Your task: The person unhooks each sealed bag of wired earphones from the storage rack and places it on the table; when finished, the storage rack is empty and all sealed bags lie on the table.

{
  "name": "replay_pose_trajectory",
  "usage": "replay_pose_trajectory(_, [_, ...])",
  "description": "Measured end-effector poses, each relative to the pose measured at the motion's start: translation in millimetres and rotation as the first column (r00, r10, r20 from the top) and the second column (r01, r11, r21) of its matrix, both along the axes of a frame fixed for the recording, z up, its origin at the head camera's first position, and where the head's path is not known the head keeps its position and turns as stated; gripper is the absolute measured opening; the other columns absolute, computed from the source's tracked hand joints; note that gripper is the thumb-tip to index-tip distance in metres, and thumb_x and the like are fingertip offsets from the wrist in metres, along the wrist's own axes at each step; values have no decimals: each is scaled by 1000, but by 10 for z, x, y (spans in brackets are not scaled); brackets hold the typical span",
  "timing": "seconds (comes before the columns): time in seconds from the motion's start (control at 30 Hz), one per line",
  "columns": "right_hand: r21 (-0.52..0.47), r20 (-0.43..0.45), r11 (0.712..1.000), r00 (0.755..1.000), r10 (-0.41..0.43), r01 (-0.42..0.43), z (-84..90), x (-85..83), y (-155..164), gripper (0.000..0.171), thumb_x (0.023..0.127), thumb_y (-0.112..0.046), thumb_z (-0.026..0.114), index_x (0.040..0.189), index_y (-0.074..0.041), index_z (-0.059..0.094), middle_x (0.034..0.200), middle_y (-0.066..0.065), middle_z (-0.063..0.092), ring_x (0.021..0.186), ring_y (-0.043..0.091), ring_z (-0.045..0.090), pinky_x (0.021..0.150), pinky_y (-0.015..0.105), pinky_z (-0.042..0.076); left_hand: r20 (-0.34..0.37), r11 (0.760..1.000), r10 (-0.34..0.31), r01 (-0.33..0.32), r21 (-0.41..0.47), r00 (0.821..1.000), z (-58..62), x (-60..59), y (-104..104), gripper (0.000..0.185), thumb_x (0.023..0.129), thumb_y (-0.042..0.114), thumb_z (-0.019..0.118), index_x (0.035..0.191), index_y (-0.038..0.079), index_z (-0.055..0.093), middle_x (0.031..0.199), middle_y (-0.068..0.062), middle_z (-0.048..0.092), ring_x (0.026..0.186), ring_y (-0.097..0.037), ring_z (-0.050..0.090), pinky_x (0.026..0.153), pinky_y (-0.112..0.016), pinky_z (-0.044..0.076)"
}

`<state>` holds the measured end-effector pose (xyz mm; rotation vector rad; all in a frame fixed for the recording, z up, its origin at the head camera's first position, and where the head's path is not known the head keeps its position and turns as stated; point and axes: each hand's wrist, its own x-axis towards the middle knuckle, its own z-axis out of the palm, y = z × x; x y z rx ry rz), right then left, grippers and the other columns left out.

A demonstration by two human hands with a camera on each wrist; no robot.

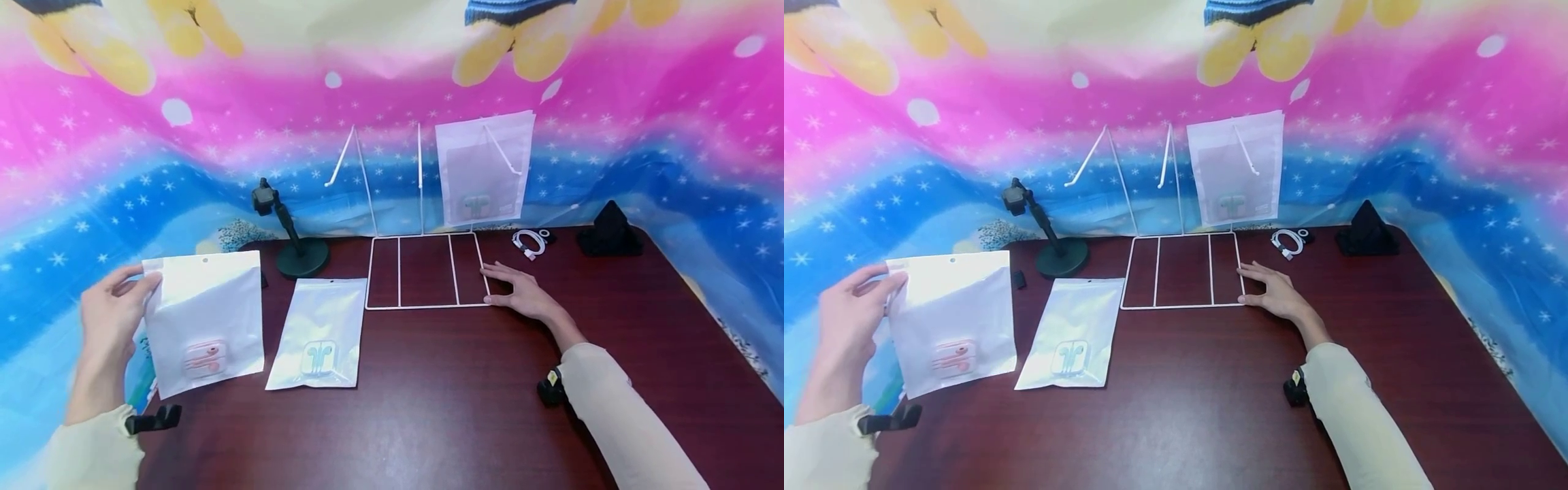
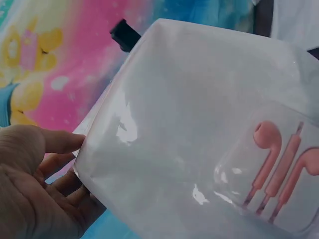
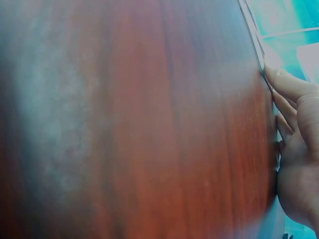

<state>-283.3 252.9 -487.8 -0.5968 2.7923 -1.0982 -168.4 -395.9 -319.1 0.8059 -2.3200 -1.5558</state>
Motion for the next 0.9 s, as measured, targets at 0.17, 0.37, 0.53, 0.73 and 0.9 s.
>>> replay_pose_trajectory(0.17, [-9,15,1000,1000,-4,4,-12,0,8,71,95,-32,77,156,-11,48,167,19,31,157,39,20,120,67,18,76,988,-51,61,-143,996,-135,-167,-166,66,99,50,66,158,27,47,122,11,60,88,3,55,78,-18,52])
replay_pose_trajectory(0.37, [-25,27,1000,1000,-13,14,-1,2,15,70,95,-30,77,156,-12,48,168,17,31,157,38,19,121,66,19,148,964,-106,138,-226,983,-352,-310,-277,72,102,52,59,160,15,41,146,-16,53,95,-8,54,71,-21,49])
replay_pose_trajectory(0.53, [-7,7,1000,1000,-6,6,17,-13,-1,71,95,-31,77,156,-11,48,167,19,32,157,38,20,120,67,18,216,967,-90,136,-213,972,-550,-418,-350,72,104,52,53,162,13,36,166,-23,30,119,-31,50,79,-34,45])
replay_pose_trajectory(0.73, [-2,2,1000,1000,0,0,30,-17,3,71,95,-32,77,156,-9,48,167,19,33,157,38,20,121,67,16,279,968,-108,165,-191,954,-802,-561,-423,69,106,46,52,162,10,36,166,-29,25,134,-46,43,98,-55,48])
replay_pose_trajectory(0.9, [-3,11,1000,1000,2,-2,24,-12,7,71,95,-32,77,156,-10,48,167,18,32,157,37,19,121,67,15,304,971,-144,194,-139,942,-975,-637,-465,66,107,39,52,161,7,34,167,-29,21,146,-50,32,115,-64,34])
